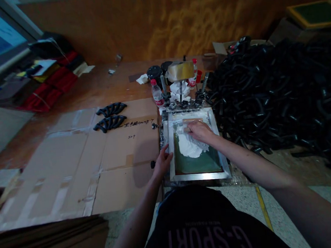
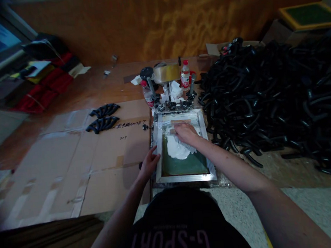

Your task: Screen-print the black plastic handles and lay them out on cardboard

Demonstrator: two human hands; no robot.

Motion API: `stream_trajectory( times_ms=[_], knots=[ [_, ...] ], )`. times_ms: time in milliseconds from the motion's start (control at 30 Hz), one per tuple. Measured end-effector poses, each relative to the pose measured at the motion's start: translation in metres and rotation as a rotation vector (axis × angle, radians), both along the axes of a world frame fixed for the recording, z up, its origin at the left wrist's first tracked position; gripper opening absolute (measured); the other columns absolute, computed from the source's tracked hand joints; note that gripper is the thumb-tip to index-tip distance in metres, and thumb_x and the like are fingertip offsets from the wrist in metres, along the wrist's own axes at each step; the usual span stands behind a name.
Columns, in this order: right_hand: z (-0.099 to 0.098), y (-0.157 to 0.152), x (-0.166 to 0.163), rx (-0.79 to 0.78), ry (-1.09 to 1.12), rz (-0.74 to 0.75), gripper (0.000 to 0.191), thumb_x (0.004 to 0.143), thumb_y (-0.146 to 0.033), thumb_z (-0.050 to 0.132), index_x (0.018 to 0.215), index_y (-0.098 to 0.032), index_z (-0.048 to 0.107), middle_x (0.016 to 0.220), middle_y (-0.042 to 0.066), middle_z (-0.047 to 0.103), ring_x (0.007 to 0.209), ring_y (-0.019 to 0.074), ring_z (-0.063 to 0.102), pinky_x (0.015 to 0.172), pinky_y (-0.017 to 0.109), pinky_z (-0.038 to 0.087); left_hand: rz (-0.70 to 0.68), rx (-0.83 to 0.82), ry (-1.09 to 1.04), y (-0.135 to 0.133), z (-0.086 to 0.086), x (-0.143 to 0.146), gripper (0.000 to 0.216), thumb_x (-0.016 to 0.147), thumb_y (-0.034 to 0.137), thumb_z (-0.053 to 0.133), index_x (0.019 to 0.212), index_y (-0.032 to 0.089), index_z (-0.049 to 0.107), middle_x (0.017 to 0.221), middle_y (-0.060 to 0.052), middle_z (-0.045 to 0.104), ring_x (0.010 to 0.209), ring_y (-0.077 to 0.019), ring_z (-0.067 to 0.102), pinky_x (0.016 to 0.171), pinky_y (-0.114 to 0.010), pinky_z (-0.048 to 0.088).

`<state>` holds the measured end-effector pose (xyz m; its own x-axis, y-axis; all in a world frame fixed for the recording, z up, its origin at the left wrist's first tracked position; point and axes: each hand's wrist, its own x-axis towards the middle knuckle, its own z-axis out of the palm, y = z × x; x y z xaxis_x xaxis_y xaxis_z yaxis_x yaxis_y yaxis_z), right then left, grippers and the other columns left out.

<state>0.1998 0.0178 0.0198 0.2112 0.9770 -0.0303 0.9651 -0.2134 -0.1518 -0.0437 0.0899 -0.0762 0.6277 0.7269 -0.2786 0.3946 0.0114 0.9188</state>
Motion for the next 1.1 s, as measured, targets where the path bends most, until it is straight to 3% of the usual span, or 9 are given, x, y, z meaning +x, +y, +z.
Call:
stream_trajectory(
  times_ms=[167, 300, 367, 500, 700, 800, 900, 1000, 1100],
  knots=[
    [-0.012, -0.046, -0.032, -0.006, 0.000, 0.208, 0.018, 0.087, -0.010, 0.051, 0.098, -0.015, 0.065, 0.096, 0.011, 0.066, 0.099, 0.0241, 0.055, 0.082, 0.032, 0.044, -0.026, -0.003, -0.015, 0.001, -0.005, -0.002, 0.063, 0.087, 0.045, 0.056, 0.142, 0.016, 0.048, 0.071, 0.003, 0.056, 0.064, -0.0117, 0.052, 0.061, -0.023, 0.041],
    [-0.004, -0.070, -0.032, -0.001, 0.056, 0.451, 0.018, 0.081, -0.007, 0.054, 0.092, -0.018, 0.063, 0.092, 0.008, 0.064, 0.094, 0.0219, 0.053, 0.075, 0.030, 0.042, -0.012, -0.025, -0.024, -0.001, -0.003, -0.002, 0.063, 0.087, 0.046, 0.057, 0.141, 0.015, 0.049, 0.071, 0.003, 0.057, 0.063, -0.0120, 0.052, 0.058, -0.023, 0.041],
    [0.001, -0.066, -0.026, 0.004, 0.094, 0.452, 0.017, 0.078, -0.009, 0.057, 0.089, -0.020, 0.063, 0.088, 0.005, 0.063, 0.090, 0.0206, 0.053, 0.072, 0.029, 0.040, 0.000, -0.035, -0.024, -0.002, -0.001, -0.001, 0.063, 0.086, 0.046, 0.058, 0.141, 0.015, 0.050, 0.072, 0.003, 0.058, 0.063, -0.0122, 0.053, 0.058, -0.023, 0.041],
    [-0.005, -0.055, -0.029, 0.105, 0.033, 0.291, 0.017, 0.084, -0.010, 0.053, 0.094, -0.019, 0.064, 0.092, 0.007, 0.065, 0.092, 0.0226, 0.052, 0.073, 0.031, 0.039, 0.009, -0.030, -0.036, -0.002, 0.001, -0.001, 0.063, 0.086, 0.046, 0.059, 0.139, 0.015, 0.051, 0.071, 0.002, 0.059, 0.063, -0.0118, 0.053, 0.057, -0.022, 0.040],
    [-0.021, -0.069, -0.038, 0.125, 0.050, 0.360, 0.020, 0.086, -0.011, 0.054, 0.101, -0.016, 0.066, 0.093, 0.009, 0.066, 0.093, 0.0224, 0.053, 0.076, 0.031, 0.042, 0.042, -0.026, -0.023, -0.002, 0.002, 0.000, 0.063, 0.083, 0.046, 0.060, 0.138, 0.015, 0.053, 0.070, 0.003, 0.058, 0.063, -0.0115, 0.053, 0.057, -0.022, 0.039],
    [-0.001, -0.041, -0.027, 0.153, 0.075, 0.216, 0.034, 0.092, -0.023, 0.057, 0.125, -0.020, 0.062, 0.101, 0.007, 0.067, 0.099, 0.0215, 0.057, 0.079, 0.029, 0.044, 0.036, -0.069, -0.055, -0.003, 0.019, 0.000, 0.070, 0.080, 0.047, 0.063, 0.140, 0.013, 0.051, 0.065, 0.005, 0.053, 0.057, -0.0096, 0.048, 0.054, -0.021, 0.036],
    [0.035, -0.003, 0.002, 0.170, 0.045, -0.013, 0.055, 0.093, -0.039, 0.060, 0.145, -0.027, 0.048, 0.109, 0.008, 0.066, 0.097, 0.0217, 0.061, 0.078, 0.029, 0.046, 0.057, -0.141, -0.124, -0.004, 0.052, -0.002, 0.073, 0.080, 0.052, 0.063, 0.141, 0.015, 0.050, 0.065, 0.005, 0.054, 0.055, -0.0090, 0.047, 0.053, -0.021, 0.036],
    [0.069, 0.004, 0.057, 0.260, 0.013, -0.192, 0.050, 0.095, -0.047, 0.055, 0.140, -0.026, 0.054, 0.114, 0.010, 0.065, 0.093, 0.0214, 0.063, 0.078, 0.031, 0.047, 0.127, -0.094, -0.168, -0.001, 0.092, 0.002, 0.059, 0.085, 0.060, 0.054, 0.122, 0.016, 0.065, 0.072, 0.000, 0.061, 0.060, -0.0111, 0.053, 0.053, -0.023, 0.040],
    [0.074, -0.027, 0.112, 0.428, 0.055, -0.409, 0.043, 0.103, -0.038, 0.038, 0.124, -0.011, 0.065, 0.099, 0.012, 0.069, 0.086, 0.0175, 0.063, 0.079, 0.031, 0.046, 0.177, 0.001, -0.295, 0.009, 0.127, 0.020, 0.058, 0.090, 0.066, 0.042, 0.108, 0.018, 0.069, 0.081, -0.003, 0.066, 0.069, -0.0148, 0.060, 0.058, -0.025, 0.046]
  ],
)
